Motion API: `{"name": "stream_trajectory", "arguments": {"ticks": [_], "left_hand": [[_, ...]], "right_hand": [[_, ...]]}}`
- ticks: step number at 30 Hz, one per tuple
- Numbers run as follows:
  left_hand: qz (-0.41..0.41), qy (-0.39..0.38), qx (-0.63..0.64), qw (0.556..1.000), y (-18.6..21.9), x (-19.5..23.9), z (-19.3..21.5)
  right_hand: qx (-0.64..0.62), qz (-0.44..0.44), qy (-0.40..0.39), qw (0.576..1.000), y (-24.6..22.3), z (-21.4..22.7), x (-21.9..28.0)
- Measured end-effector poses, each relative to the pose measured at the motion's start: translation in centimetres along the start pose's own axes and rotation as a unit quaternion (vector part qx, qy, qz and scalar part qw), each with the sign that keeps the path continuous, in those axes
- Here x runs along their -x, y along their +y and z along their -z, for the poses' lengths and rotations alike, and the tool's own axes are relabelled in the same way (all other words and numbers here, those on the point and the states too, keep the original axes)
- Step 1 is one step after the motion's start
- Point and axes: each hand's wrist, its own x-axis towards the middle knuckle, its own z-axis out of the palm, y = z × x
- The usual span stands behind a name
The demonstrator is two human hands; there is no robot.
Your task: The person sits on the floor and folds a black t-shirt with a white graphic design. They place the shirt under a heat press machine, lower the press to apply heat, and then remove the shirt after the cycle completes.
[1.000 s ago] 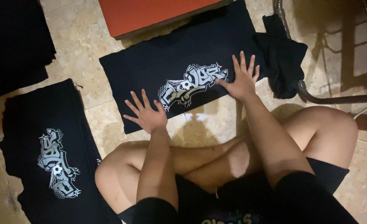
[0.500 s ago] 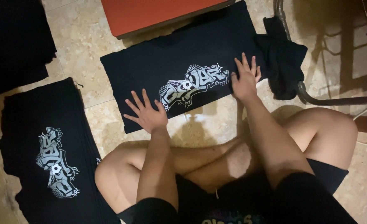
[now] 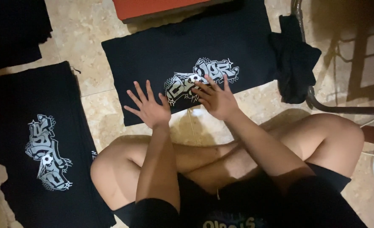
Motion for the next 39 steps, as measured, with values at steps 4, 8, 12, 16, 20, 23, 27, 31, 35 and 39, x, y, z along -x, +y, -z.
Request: {"name": "stream_trajectory", "arguments": {"ticks": [4,8,12,16,20,23,27,31,35,39], "left_hand": [[-0.005,0.005,0.001,1.0,-0.1,-0.2,-0.3],[-0.014,0.016,0.009,1.0,-0.2,-0.1,-0.3],[-0.018,0.033,0.009,0.999,-0.3,-0.2,-0.8],[-0.019,0.032,0.016,0.999,-0.3,-0.1,-0.5],[-0.016,0.027,0.009,0.999,-0.2,0.0,-0.4],[-0.007,0.021,0.001,1.0,-0.2,-0.2,-0.7],[-0.005,0.02,0.005,1.0,-0.1,-0.3,-0.6],[0.002,-0.006,-0.001,1.0,0.1,-0.1,0.0],[0.003,-0.016,-0.003,1.0,0.2,0.0,0.5],[0.007,-0.017,-0.008,1.0,0.3,-0.1,0.5]], "right_hand": [[-0.057,-0.01,0.133,0.989,1.1,-3.0,-0.8],[-0.026,-0.11,0.099,0.989,1.6,-2.3,-0.7],[-0.068,-0.197,0.119,0.971,2.8,-2.5,-0.2],[-0.147,-0.19,0.221,0.945,1.4,-2.0,-0.7],[-0.206,-0.128,0.22,0.945,-1.0,-2.3,-1.7],[-0.203,-0.11,0.269,0.935,-0.1,-4.8,-2.7],[-0.219,-0.131,0.244,0.936,0.0,-4.0,-2.4],[-0.226,-0.127,0.242,0.935,0.0,-4.0,-2.3],[-0.246,-0.13,0.215,0.936,0.5,-4.0,-2.3],[-0.239,-0.128,0.25,0.93,0.4,-5.0,-2.6]]}}
